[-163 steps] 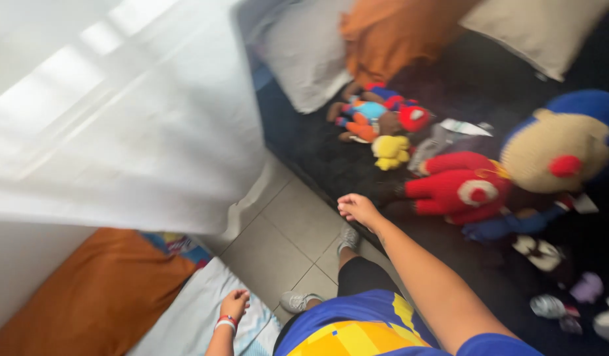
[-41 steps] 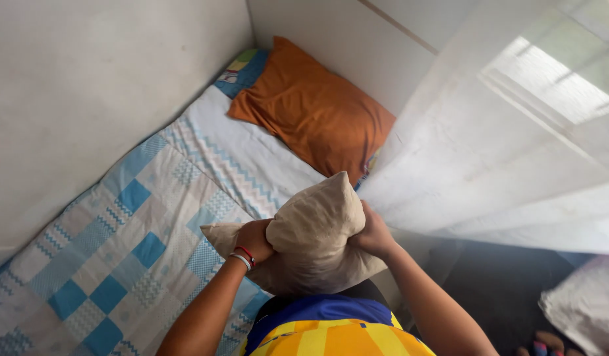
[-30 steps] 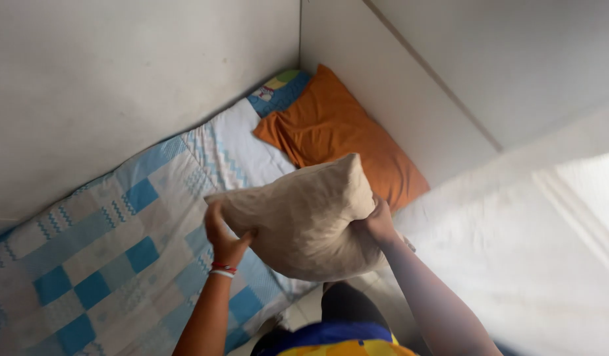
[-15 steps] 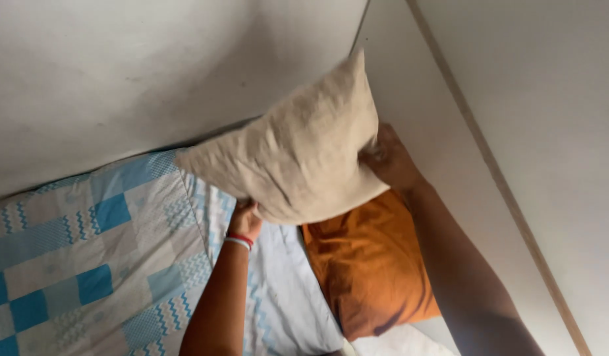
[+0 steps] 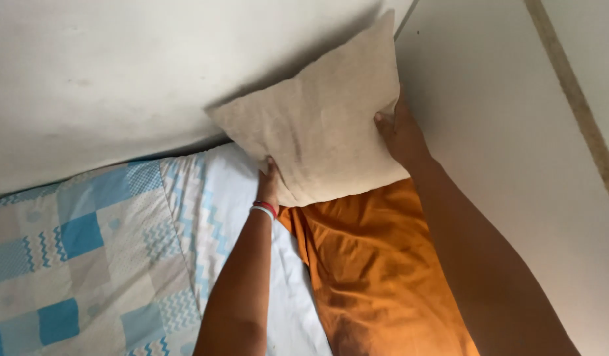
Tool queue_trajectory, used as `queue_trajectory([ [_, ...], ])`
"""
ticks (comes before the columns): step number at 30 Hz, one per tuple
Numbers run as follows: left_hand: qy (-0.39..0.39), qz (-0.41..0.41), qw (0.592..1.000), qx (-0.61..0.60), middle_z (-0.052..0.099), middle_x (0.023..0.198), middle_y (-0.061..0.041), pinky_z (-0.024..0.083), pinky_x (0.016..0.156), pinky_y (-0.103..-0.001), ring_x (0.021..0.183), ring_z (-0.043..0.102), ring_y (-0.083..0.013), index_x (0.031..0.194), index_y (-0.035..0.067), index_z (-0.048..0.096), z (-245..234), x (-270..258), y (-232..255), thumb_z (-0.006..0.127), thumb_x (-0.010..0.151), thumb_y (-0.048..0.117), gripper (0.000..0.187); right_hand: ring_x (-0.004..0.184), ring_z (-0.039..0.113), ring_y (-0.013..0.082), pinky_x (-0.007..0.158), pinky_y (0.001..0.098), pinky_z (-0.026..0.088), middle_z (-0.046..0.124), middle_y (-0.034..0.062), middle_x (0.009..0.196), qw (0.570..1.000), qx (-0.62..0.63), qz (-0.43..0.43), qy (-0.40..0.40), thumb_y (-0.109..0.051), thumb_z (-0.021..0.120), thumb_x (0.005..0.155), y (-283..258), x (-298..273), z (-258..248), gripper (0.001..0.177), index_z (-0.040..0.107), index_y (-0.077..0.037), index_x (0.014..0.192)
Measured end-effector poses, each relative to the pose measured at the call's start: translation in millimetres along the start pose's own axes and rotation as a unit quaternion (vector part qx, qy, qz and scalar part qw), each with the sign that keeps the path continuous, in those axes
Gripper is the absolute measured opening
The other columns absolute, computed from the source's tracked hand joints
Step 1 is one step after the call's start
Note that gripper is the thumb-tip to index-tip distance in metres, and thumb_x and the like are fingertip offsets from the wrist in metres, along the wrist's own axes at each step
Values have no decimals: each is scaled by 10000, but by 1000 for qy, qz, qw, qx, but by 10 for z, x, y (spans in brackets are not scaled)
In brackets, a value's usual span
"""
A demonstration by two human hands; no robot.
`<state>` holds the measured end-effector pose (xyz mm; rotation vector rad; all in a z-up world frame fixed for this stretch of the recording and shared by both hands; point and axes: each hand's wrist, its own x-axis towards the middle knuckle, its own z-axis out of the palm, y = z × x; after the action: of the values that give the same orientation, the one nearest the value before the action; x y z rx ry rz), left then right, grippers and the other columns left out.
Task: Arranging stuffed toys on a bed and smoothing the bedsheet
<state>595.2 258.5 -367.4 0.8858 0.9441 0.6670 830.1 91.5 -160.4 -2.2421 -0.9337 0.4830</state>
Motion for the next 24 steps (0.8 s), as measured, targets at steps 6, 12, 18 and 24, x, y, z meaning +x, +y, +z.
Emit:
queue_trajectory([
  [6,-16,-181,921,344,413,1600,-214,242,1289,-480,1483,376,-395,1609,108,277,-209,556,-854,283,940,868,1013,1134,605,418,960,511,490,610,268,1254,981,-182,54,-45,-519,350,1119,334,164,345,632,378,-53,1545],
  [12,-104,-224,843,477,391,1606,-222,255,1271,-428,1487,373,-354,1565,20,369,-255,528,-858,256,859,944,1168,908,722,378,745,496,587,742,240,1044,957,-268,98,-52,-433,350,1123,814,183,614,565,432,-59,1537],
  [18,-51,173,896,405,396,1450,-441,479,1061,-579,1272,478,-545,1480,-87,357,-353,154,-1521,521,961,107,578,1405,480,369,1100,528,412,476,189,1555,892,-445,84,-10,-323,424,1061,1439,443,903,602,353,-98,1615],
  [24,-13,-80,975,209,180,1664,-200,261,1238,-488,1510,275,-414,1613,81,229,-1626,-2224,-1858,499,911,166,757,1332,592,376,1034,478,531,576,197,1469,855,-405,-217,240,-181,576,1025,915,-1156,1228,466,575,-9,1458],
])
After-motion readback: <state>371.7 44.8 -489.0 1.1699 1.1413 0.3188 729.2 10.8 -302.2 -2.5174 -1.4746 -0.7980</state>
